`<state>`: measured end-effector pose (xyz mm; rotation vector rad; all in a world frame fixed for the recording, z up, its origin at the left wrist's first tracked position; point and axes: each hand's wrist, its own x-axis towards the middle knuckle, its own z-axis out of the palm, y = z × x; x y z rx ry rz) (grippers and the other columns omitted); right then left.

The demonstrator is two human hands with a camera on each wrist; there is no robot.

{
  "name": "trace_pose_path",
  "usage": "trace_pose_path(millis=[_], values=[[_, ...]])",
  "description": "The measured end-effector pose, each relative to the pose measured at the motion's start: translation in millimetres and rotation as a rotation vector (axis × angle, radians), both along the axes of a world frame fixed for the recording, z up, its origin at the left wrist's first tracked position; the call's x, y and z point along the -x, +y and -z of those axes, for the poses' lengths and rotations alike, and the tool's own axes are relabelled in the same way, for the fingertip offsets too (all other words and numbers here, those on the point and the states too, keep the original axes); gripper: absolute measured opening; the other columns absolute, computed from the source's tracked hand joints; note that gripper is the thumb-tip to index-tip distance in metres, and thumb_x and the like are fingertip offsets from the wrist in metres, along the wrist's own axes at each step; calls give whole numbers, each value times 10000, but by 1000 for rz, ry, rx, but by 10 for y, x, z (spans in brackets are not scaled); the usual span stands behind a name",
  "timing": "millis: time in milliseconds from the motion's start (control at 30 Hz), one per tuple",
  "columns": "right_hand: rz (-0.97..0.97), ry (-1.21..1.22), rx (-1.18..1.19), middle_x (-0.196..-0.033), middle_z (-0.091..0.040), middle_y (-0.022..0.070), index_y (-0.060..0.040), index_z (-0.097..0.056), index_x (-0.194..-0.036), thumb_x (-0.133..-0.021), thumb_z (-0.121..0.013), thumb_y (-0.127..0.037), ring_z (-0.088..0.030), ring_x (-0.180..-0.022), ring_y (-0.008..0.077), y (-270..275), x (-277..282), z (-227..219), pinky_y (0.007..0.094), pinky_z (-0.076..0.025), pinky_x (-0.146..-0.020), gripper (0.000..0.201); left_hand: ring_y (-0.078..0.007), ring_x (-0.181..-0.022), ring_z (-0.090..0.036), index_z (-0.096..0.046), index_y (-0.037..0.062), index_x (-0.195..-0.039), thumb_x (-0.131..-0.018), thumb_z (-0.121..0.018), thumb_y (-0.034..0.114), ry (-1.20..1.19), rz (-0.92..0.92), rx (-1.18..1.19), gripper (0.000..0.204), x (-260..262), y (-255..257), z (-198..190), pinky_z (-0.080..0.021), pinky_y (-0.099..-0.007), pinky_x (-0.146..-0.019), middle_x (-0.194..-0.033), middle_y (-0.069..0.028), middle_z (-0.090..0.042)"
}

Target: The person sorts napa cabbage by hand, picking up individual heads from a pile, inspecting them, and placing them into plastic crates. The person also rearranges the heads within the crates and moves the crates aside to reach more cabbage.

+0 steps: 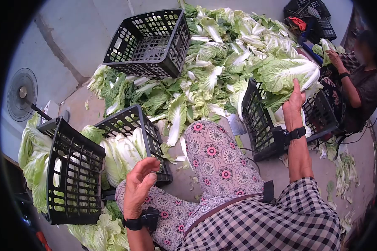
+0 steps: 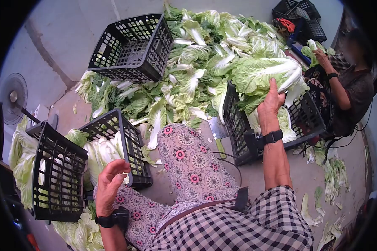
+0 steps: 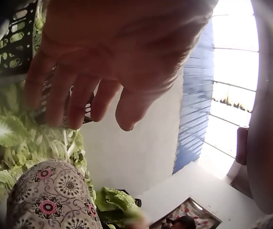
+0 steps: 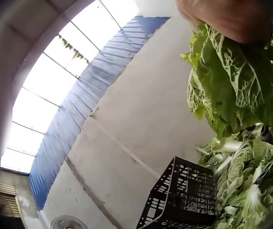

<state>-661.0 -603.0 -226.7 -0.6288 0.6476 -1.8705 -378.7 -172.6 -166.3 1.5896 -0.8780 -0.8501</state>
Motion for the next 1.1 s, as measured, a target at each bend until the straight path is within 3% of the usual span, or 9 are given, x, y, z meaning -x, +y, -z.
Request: trace_pose_path(millis=[133, 233, 400, 600, 700, 733, 833, 967, 1100], values=[[35, 24, -177, -1120, -586, 166, 48, -478, -1201, -821, -666, -65, -622, -942, 266, -236, 203, 366, 423, -548, -780, 439, -187, -1025, -580, -526, -14, -1210, -840, -663, 331, 11, 14, -7, 524, -18, -15, 14, -431, -319, -918, -1103, -102, -615], [-214, 22, -525, -1072, -618, 119, -40, -547, -1156, -844, -625, -147, -628, -909, 290, -777, 668, 1307, 495, -523, -763, 339, -165, -1039, -562, -517, -5, -1229, -847, -663, 309, 12, 56, -6, 515, -49, -14, 24, -440, -287, -866, -1127, -92, -602], [-406, 323, -699, -1090, -612, 121, -68, -539, -1134, -848, -588, -201, -626, -906, 327, -227, 809, 1253, 558, -490, -776, 319, -166, -1039, -560, -518, -3, -1231, -847, -664, 291, 34, 75, -10, 505, -70, 27, 29, -438, -288, -873, -1139, -91, -600], [-356, 279, -790, -1125, -609, 78, -136, -564, -1154, -829, -618, -302, -585, -994, 270, -261, 668, 1218, 540, -403, -850, 369, -179, -1036, -570, -519, -4, -1228, -849, -652, 289, 47, 63, -30, 497, -61, 44, -13, -430, -308, -907, -1126, -93, -609], [-136, 508, -595, -1048, -625, 115, -34, -577, -1117, -773, -686, -201, -600, -903, 260, -793, 984, 1818, 413, -461, -831, 398, -172, -1045, -567, -514, -2, -1233, -861, -631, 257, 65, 114, -16, 468, -54, 24, 9, -427, -305, -916, -1125, -84, -608], [-47, 619, -466, -1012, -629, 139, 7, -577, -1105, -759, -699, -176, -599, -873, 230, -600, 921, 1571, 339, -472, -818, 410, -169, -1047, -566, -513, -2, -1234, -865, -624, 248, 82, 138, -25, 459, -52, -31, 48, -426, -304, -920, -1127, -82, -607], [497, 1291, -84, -1307, -485, 169, 51, -422, -1307, -816, -673, -168, -478, -1160, 250, -1001, 1253, 1527, 335, -367, -991, 593, -148, -1083, -543, -508, 11, -1252, -890, -602, 198, 74, 124, -31, 418, -177, 113, 82, -416, -303, -949, -1164, -71, -589], [-84, 745, 110, -1356, -475, 89, -24, -447, -1325, -934, -553, -126, -447, -1236, 157, -1117, 835, 859, 267, -354, -995, 417, -151, -1083, -527, -485, 21, -1284, -913, -588, 214, 84, 172, 46, 431, -221, 121, 71, -417, -301, -949, -1182, -70, -567], [-663, 596, 234, -1184, -588, 59, -30, -492, -1274, -952, -526, -161, -545, -1111, 141, 85, -388, -103, 300, -417, -956, 350, -143, -1032, -551, -503, 30, -1265, -898, -585, 181, -80, 113, -10, 404, -321, 226, -55, -450, -292, -899, -1121, -76, -595]])
